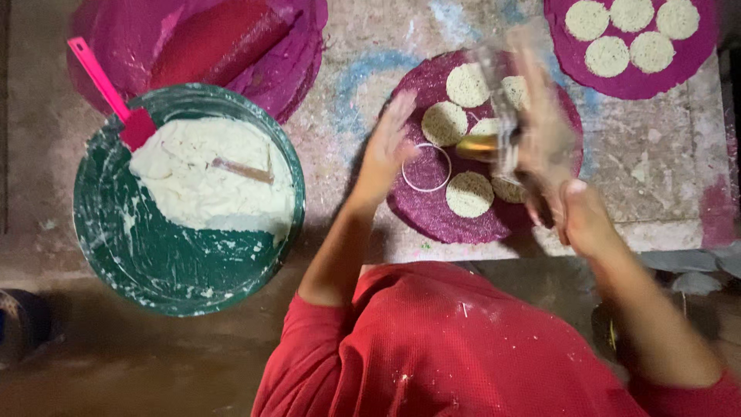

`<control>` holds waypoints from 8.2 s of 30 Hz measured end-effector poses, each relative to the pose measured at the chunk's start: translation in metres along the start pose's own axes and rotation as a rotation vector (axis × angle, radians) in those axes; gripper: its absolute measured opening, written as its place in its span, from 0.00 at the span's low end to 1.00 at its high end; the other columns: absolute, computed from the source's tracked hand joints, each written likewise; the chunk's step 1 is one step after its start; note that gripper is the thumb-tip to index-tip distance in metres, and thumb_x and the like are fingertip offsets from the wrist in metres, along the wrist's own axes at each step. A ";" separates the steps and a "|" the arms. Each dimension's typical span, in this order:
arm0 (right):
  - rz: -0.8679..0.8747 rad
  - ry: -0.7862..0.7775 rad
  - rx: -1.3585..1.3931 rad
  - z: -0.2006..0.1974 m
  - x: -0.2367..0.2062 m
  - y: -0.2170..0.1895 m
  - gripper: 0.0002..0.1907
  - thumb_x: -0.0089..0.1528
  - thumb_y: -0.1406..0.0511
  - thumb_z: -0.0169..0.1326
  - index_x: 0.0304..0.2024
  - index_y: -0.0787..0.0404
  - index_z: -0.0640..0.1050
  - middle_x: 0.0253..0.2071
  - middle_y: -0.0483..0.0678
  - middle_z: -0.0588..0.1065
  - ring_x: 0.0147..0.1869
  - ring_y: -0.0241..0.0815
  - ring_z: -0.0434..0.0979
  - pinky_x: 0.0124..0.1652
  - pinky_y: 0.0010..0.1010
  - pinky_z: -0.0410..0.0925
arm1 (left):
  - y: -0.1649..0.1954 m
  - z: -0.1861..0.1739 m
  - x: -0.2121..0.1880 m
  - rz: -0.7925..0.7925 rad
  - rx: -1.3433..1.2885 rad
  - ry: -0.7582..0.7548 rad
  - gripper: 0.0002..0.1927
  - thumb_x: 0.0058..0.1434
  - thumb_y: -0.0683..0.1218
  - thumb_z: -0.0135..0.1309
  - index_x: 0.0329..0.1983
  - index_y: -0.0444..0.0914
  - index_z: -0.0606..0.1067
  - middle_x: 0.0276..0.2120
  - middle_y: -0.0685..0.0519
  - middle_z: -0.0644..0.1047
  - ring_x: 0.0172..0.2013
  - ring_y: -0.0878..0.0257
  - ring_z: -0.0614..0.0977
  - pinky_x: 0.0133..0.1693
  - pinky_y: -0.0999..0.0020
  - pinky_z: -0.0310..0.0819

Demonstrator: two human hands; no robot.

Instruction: The person scoops white dough from a green basin into a handheld metal press and squeezes it to extrude round dough discs onto pink fabric mats. They arrange the discs, cover a filled mat with a pink cloth, and place a woven basket over it while continuing to press more discs.

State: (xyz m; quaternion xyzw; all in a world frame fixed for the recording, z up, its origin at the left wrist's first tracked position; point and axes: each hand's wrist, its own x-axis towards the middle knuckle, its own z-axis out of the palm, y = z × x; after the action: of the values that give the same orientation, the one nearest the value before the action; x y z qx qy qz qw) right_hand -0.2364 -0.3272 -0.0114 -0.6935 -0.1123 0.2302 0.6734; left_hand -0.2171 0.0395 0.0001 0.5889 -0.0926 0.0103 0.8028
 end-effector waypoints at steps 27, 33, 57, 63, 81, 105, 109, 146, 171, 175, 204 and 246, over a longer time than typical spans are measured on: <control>0.396 -0.229 -1.265 0.072 0.103 -0.137 0.42 0.71 0.41 0.30 0.32 0.66 0.82 0.23 0.59 0.79 0.31 0.56 0.83 0.41 0.48 0.74 | -0.041 0.009 0.052 0.174 -1.303 0.355 0.22 0.68 0.63 0.39 0.24 0.48 0.62 0.18 0.63 0.60 0.22 0.68 0.62 0.36 0.66 0.63; 0.210 -0.117 -1.286 0.083 0.112 -0.131 0.34 0.72 0.45 0.34 0.42 0.63 0.82 0.28 0.63 0.78 0.36 0.65 0.79 0.41 0.55 0.71 | -0.030 -0.003 0.070 0.223 -1.197 0.373 0.23 0.68 0.64 0.37 0.23 0.47 0.61 0.17 0.63 0.58 0.20 0.68 0.60 0.33 0.67 0.61; -0.560 -0.546 -1.375 0.128 0.074 -0.258 0.34 0.53 0.38 0.59 0.42 0.59 0.78 0.26 0.52 0.76 0.31 0.51 0.78 0.34 0.41 0.70 | 0.157 0.006 -0.043 0.186 0.634 -0.409 0.24 0.60 0.51 0.57 0.56 0.36 0.70 0.51 0.44 0.76 0.52 0.48 0.78 0.54 0.56 0.71; -1.353 -1.066 -0.927 0.224 0.123 -0.286 0.30 0.62 0.42 0.57 0.32 0.61 0.72 0.25 0.51 0.69 0.29 0.54 0.71 0.28 0.45 0.62 | 0.247 -0.018 -0.109 -0.035 0.935 -0.616 0.22 0.47 0.49 0.64 0.45 0.43 0.73 0.34 0.46 0.80 0.37 0.43 0.81 0.36 0.50 0.74; -1.697 -0.864 -1.209 0.341 0.228 -0.269 0.10 0.56 0.58 0.62 0.39 0.51 0.80 0.33 0.48 0.80 0.37 0.44 0.81 0.35 0.35 0.73 | 0.271 -0.241 -0.272 -0.272 -0.091 0.023 0.24 0.61 0.53 0.60 0.56 0.36 0.73 0.49 0.47 0.76 0.45 0.59 0.80 0.42 0.58 0.78; -0.084 -0.835 -1.117 0.373 0.332 -0.182 0.15 0.69 0.57 0.50 0.51 0.54 0.83 0.22 0.51 0.73 0.26 0.42 0.74 0.28 0.35 0.69 | 0.184 -0.303 -0.235 0.425 0.881 0.912 0.28 0.57 0.35 0.61 0.60 0.31 0.66 0.41 0.53 0.74 0.41 0.68 0.75 0.44 0.70 0.72; -0.192 -0.653 -1.159 0.368 0.294 -0.233 0.24 0.68 0.62 0.55 0.67 0.41 0.72 0.24 0.51 0.78 0.24 0.44 0.73 0.26 0.33 0.68 | 0.174 -0.312 -0.249 0.151 -0.015 0.633 0.18 0.62 0.42 0.60 0.54 0.34 0.73 0.35 0.52 0.75 0.32 0.66 0.77 0.36 0.69 0.73; -1.307 -0.801 -1.718 0.485 0.189 -0.219 0.09 0.59 0.61 0.53 0.38 0.58 0.77 0.29 0.48 0.75 0.33 0.47 0.80 0.32 0.37 0.73 | 0.200 -0.247 -0.196 0.156 1.149 0.440 0.28 0.53 0.51 0.64 0.58 0.40 0.73 0.53 0.45 0.79 0.51 0.52 0.81 0.54 0.61 0.74; -0.328 -0.901 -0.961 0.444 0.250 -0.197 0.20 0.67 0.54 0.47 0.51 0.58 0.80 0.40 0.56 0.83 0.40 0.47 0.84 0.42 0.40 0.73 | 0.201 -0.285 -0.207 0.100 1.773 0.813 0.36 0.64 0.47 0.60 0.74 0.34 0.63 0.66 0.36 0.73 0.42 0.53 0.76 0.38 0.59 0.75; -0.450 -0.802 -1.613 0.470 0.222 -0.210 0.14 0.69 0.53 0.46 0.49 0.50 0.76 0.37 0.52 0.81 0.42 0.54 0.82 0.41 0.47 0.72 | 0.183 -0.268 -0.199 0.037 1.528 0.685 0.38 0.59 0.53 0.60 0.73 0.41 0.65 0.55 0.45 0.74 0.50 0.49 0.78 0.52 0.56 0.75; -0.986 -0.593 -0.013 0.238 0.157 -0.222 0.32 0.75 0.59 0.57 0.75 0.48 0.56 0.64 0.62 0.71 0.63 0.54 0.77 0.53 0.36 0.75 | 0.203 -0.077 -0.125 -0.052 0.569 0.187 0.20 0.53 0.43 0.66 0.49 0.39 0.75 0.42 0.52 0.80 0.42 0.64 0.81 0.46 0.65 0.78; 0.451 -0.296 -0.941 0.036 0.111 -0.105 0.43 0.64 0.36 0.31 0.28 0.64 0.79 0.21 0.51 0.77 0.28 0.47 0.79 0.36 0.41 0.72 | -0.043 -0.011 0.089 0.352 -1.191 -0.101 0.18 0.73 0.61 0.39 0.34 0.46 0.65 0.28 0.61 0.66 0.33 0.67 0.72 0.48 0.61 0.74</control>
State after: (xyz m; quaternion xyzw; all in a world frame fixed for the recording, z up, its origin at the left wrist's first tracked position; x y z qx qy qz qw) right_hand -0.1406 -0.2367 0.0743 -0.8871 -0.1454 0.3892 0.2012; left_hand -0.1225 0.0283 -0.0295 0.0157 -0.2158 0.0612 0.9744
